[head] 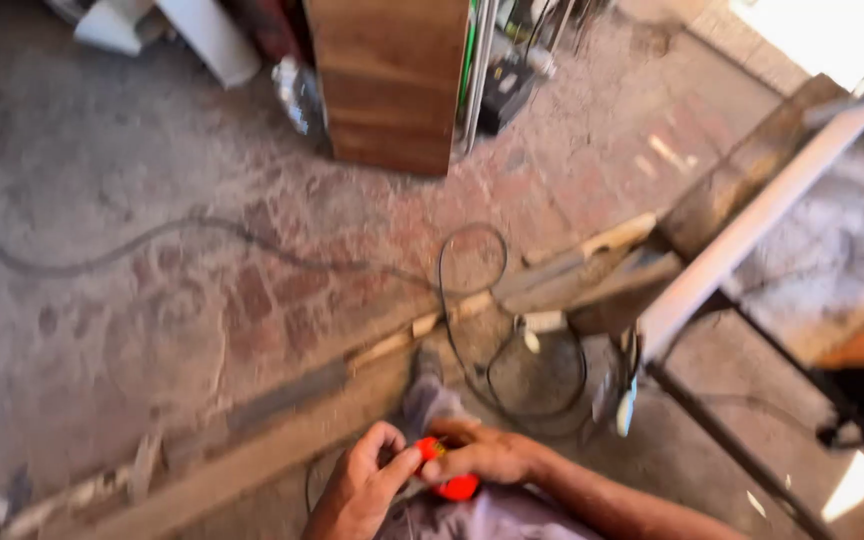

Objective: Fabricating a metal frame by aligning, measuring, and tapping components on a workbench.

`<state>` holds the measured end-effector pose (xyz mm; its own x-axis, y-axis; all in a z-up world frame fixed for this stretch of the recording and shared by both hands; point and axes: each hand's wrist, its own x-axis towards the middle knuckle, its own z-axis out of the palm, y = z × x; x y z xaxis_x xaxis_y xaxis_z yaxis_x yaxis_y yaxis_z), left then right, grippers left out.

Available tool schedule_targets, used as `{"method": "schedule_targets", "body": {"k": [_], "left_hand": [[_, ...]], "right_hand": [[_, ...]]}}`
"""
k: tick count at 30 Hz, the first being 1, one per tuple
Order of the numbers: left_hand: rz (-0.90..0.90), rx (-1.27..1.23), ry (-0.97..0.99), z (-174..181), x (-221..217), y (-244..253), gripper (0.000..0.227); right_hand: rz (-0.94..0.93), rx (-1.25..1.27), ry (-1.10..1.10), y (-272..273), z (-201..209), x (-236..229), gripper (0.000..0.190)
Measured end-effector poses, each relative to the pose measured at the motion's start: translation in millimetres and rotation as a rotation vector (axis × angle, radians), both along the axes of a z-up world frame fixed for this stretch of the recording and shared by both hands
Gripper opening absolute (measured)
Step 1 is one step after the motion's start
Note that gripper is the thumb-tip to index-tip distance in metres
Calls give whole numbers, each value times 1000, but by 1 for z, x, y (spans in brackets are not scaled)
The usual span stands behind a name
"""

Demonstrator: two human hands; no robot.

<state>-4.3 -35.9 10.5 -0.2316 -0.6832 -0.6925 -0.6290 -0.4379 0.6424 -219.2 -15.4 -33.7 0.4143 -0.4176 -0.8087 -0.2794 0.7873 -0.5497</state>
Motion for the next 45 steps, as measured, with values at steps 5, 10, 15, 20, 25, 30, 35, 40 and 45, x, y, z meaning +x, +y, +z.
{"method": "schedule_targets", "body": {"k": [5, 10, 15, 20, 25, 30, 35, 40, 45], "left_hand": [[-146, 156, -121, 20, -33, -135, 29], [-150, -70, 178, -1, -67, -233, 34], [-13, -87, 806, -49, -100, -336, 39], [159, 84, 931, -37, -127, -467, 33], [256, 111, 905, -28, -177, -623, 33], [207, 46, 885, 16, -277, -723, 27], [65, 178, 919, 7, -396, -747, 19], [-154, 223, 732, -15, -527, -731, 11], [-600, 170, 581, -34, -667, -708, 12]], "right_hand": [[47, -273, -84, -134, 50, -21, 45], [-64, -280, -74, -208, 65, -76, 29], [-189, -320, 119, -239, 35, -142, 27], [-215, -249, 326, -277, 19, -193, 35], [-365, -178, 377, -333, -4, -229, 17], [-479, -234, 382, -377, 24, -258, 19], [-717, -123, 379, -388, 44, -280, 18], [-906, -54, 337, -410, 26, -350, 18], [-994, -188, 355, -416, -17, -454, 19]]}}
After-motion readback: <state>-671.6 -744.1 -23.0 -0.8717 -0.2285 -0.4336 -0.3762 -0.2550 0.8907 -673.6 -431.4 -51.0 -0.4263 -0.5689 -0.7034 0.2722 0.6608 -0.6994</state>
